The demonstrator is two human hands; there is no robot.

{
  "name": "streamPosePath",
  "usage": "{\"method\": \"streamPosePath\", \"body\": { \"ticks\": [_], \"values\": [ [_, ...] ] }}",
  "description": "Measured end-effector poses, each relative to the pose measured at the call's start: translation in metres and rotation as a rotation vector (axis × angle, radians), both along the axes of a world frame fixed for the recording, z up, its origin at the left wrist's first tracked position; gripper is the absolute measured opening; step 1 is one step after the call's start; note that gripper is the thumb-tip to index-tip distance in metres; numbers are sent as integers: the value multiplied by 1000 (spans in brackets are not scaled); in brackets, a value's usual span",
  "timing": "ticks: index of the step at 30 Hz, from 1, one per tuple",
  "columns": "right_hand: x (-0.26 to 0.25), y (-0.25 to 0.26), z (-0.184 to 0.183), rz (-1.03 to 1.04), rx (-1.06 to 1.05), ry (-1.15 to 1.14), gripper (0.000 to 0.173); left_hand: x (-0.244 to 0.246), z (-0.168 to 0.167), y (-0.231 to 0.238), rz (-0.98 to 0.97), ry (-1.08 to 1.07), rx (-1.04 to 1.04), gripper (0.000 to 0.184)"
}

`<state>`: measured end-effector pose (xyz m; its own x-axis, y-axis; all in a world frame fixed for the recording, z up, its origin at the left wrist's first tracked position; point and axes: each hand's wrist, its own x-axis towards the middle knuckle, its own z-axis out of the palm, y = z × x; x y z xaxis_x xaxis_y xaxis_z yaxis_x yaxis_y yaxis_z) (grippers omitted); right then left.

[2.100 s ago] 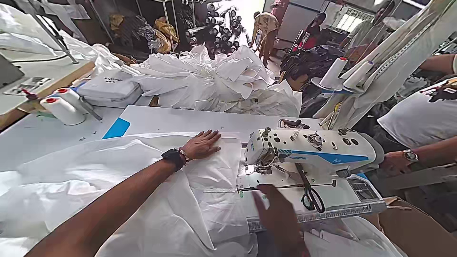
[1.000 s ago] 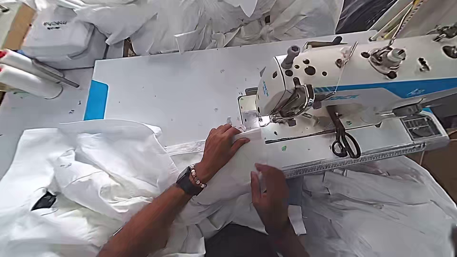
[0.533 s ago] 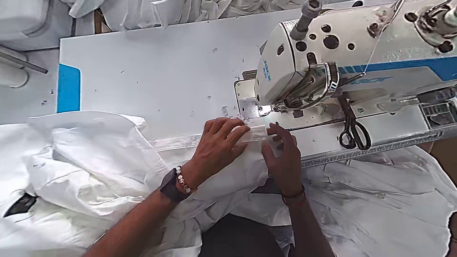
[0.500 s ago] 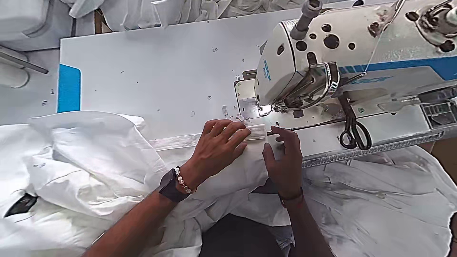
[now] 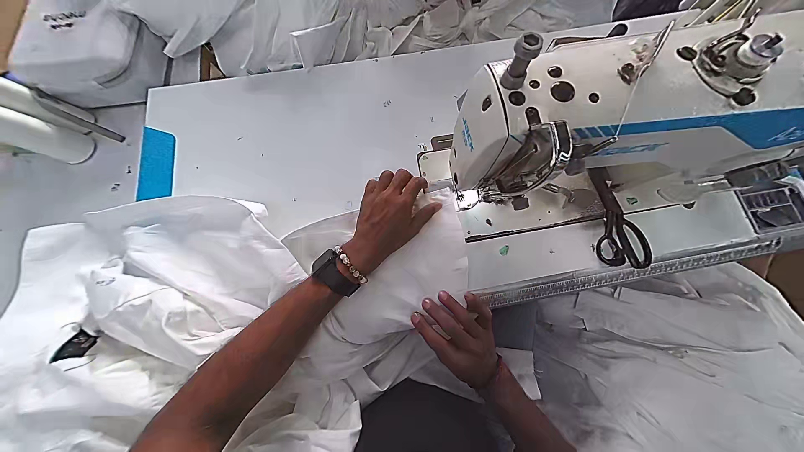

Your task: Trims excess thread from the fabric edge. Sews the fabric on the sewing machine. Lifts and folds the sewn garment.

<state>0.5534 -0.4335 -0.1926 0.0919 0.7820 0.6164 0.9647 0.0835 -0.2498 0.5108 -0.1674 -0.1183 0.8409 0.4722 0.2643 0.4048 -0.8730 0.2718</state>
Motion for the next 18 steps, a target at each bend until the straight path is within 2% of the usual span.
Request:
{"method": "streamPosePath", "body": {
  "ticks": [2,5,7,11,14,16,18],
  "values": [
    [2,-22,-7,27,46,-9,21,-9,-3,-6,11,12,40,50],
    [-6,-44,-18,90,-32,14,16,-26,-5,-8,41,30,47,59],
    [-14,-48,-21,121,-9,58,14,-25,-3,0,44,69,53,65],
    [-35,-13,-2,96,142,86,28,-4,-5,26,-101,46,58,54],
    [-34,28,12,72,-62,-55,40,26,-8,74,-145,-38,72,56],
    [-40,32,14,74,-188,-100,41,29,-13,97,-134,-9,44,56],
    [-38,36,15,74,-226,-118,45,33,-11,112,-100,43,51,60]
  ]
}}
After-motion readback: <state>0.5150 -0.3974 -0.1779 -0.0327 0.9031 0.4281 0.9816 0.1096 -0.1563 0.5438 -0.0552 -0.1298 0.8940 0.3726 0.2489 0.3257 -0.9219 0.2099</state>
